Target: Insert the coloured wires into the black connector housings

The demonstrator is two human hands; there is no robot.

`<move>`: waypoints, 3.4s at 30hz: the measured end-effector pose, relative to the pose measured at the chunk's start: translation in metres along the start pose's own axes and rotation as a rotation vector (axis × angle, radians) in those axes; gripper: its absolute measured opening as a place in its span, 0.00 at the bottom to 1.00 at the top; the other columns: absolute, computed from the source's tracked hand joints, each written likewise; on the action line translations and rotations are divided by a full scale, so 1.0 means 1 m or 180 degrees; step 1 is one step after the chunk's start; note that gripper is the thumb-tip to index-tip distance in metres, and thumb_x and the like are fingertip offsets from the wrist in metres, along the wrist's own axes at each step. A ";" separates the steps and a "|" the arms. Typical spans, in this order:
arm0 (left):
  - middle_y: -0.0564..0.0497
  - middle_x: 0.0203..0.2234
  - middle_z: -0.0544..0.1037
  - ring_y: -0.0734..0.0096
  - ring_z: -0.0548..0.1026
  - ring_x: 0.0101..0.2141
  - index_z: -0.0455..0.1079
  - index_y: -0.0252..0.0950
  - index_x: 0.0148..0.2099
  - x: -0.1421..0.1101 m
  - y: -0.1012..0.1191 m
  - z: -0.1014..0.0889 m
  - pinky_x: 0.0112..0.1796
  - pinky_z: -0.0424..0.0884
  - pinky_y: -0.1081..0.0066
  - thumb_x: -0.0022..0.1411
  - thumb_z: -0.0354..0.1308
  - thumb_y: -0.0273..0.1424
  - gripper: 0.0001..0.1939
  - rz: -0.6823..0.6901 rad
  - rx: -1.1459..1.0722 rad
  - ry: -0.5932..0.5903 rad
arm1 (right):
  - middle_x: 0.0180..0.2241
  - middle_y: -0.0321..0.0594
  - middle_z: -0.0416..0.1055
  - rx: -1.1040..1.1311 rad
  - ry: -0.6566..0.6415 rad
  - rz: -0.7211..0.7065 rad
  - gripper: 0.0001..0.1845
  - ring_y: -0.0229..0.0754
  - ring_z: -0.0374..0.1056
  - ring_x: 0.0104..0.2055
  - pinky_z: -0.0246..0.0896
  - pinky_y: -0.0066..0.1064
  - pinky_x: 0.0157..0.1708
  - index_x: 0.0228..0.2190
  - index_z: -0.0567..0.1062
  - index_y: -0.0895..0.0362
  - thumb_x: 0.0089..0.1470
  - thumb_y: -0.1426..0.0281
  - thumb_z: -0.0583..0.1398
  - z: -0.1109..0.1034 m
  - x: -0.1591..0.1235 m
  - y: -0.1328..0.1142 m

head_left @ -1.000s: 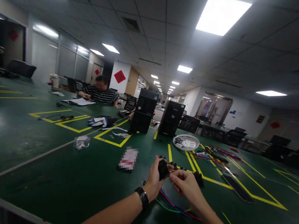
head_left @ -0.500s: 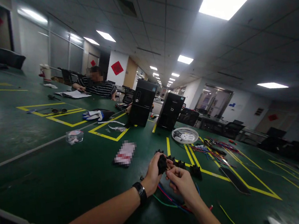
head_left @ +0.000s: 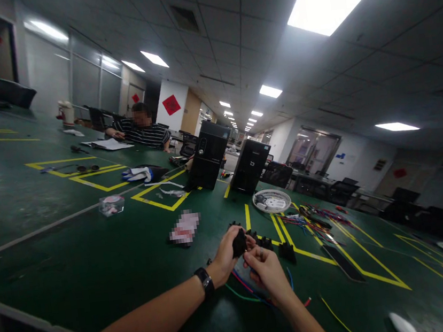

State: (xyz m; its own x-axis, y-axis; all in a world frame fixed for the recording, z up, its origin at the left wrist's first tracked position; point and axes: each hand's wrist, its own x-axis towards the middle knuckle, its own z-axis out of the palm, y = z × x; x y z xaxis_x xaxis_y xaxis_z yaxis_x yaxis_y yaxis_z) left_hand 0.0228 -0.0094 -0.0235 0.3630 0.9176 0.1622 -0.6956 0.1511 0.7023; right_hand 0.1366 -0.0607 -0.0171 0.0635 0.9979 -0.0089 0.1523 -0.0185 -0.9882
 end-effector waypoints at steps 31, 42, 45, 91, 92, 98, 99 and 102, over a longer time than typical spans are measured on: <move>0.53 0.25 0.72 0.72 0.72 0.25 0.66 0.35 0.38 -0.008 0.003 0.001 0.28 0.67 0.72 0.60 0.50 0.42 0.15 0.0767 0.1215 -0.0297 | 0.11 0.28 0.55 -0.0750 -0.0626 -0.0379 0.26 0.28 0.47 0.13 0.38 0.24 0.14 0.18 0.70 0.60 0.52 0.51 0.57 -0.008 -0.005 -0.009; 0.49 0.24 0.77 0.69 0.76 0.26 0.66 0.33 0.38 0.024 0.044 -0.028 0.31 0.70 0.69 0.61 0.48 0.42 0.17 0.0785 0.0318 0.1150 | 0.20 0.36 0.65 -0.1519 0.0032 -0.1203 0.22 0.36 0.62 0.23 0.57 0.27 0.26 0.28 0.75 0.59 0.59 0.56 0.52 -0.033 -0.013 -0.015; 0.46 0.26 0.78 0.68 0.77 0.29 0.68 0.31 0.39 0.014 0.027 -0.010 0.33 0.71 0.70 0.62 0.47 0.46 0.22 0.0359 0.0350 0.0797 | 0.48 0.48 0.69 -0.2537 0.0689 -0.1813 0.22 0.49 0.63 0.51 0.57 0.40 0.49 0.48 0.72 0.57 0.53 0.62 0.61 -0.018 -0.017 -0.011; 0.51 0.31 0.72 0.70 0.72 0.30 0.65 0.36 0.44 0.050 -0.015 -0.010 0.35 0.65 0.71 0.41 0.68 0.29 0.26 0.0036 0.2508 -0.0632 | 0.24 0.37 0.70 -0.3187 0.0902 -0.0641 0.06 0.39 0.66 0.26 0.51 0.27 0.26 0.32 0.69 0.57 0.54 0.71 0.52 -0.152 -0.050 -0.032; 0.51 0.32 0.73 0.71 0.73 0.30 0.64 0.36 0.44 0.045 -0.012 -0.010 0.34 0.65 0.72 0.41 0.68 0.28 0.26 -0.0027 0.2187 -0.0527 | 0.22 0.35 0.69 -0.3030 0.0806 -0.0944 0.06 0.38 0.64 0.25 0.50 0.27 0.25 0.32 0.68 0.56 0.54 0.70 0.52 -0.134 -0.040 -0.038; 0.49 0.34 0.74 0.70 0.75 0.33 0.59 0.37 0.46 0.035 -0.003 -0.013 0.38 0.69 0.68 0.36 0.67 0.18 0.34 -0.0065 0.0755 -0.0067 | 0.18 0.31 0.64 -0.2368 0.0784 -0.1690 0.07 0.38 0.62 0.20 0.49 0.27 0.22 0.35 0.69 0.56 0.55 0.69 0.53 -0.041 0.004 -0.025; 0.48 0.34 0.74 0.69 0.75 0.33 0.60 0.36 0.48 0.036 -0.004 -0.014 0.39 0.69 0.67 0.35 0.66 0.17 0.35 -0.0076 0.0655 -0.0029 | 0.18 0.32 0.65 -0.2292 0.0867 -0.1692 0.08 0.39 0.63 0.20 0.50 0.27 0.22 0.35 0.70 0.57 0.55 0.68 0.53 -0.034 0.008 -0.018; 0.46 0.37 0.75 0.67 0.75 0.37 0.62 0.35 0.52 0.037 -0.007 -0.015 0.45 0.67 0.63 0.37 0.65 0.15 0.37 -0.0042 0.0543 -0.0057 | 0.19 0.35 0.68 -0.2060 0.1029 -0.1659 0.11 0.41 0.66 0.22 0.55 0.29 0.25 0.38 0.71 0.58 0.57 0.66 0.53 -0.026 0.012 0.000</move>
State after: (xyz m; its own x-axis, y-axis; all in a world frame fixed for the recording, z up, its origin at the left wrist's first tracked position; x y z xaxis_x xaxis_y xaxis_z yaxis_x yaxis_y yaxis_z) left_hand 0.0319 0.0290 -0.0322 0.3833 0.9090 0.1635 -0.5761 0.0970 0.8116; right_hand 0.1632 -0.0506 -0.0133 0.0908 0.8250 0.5578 0.7606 0.3041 -0.5736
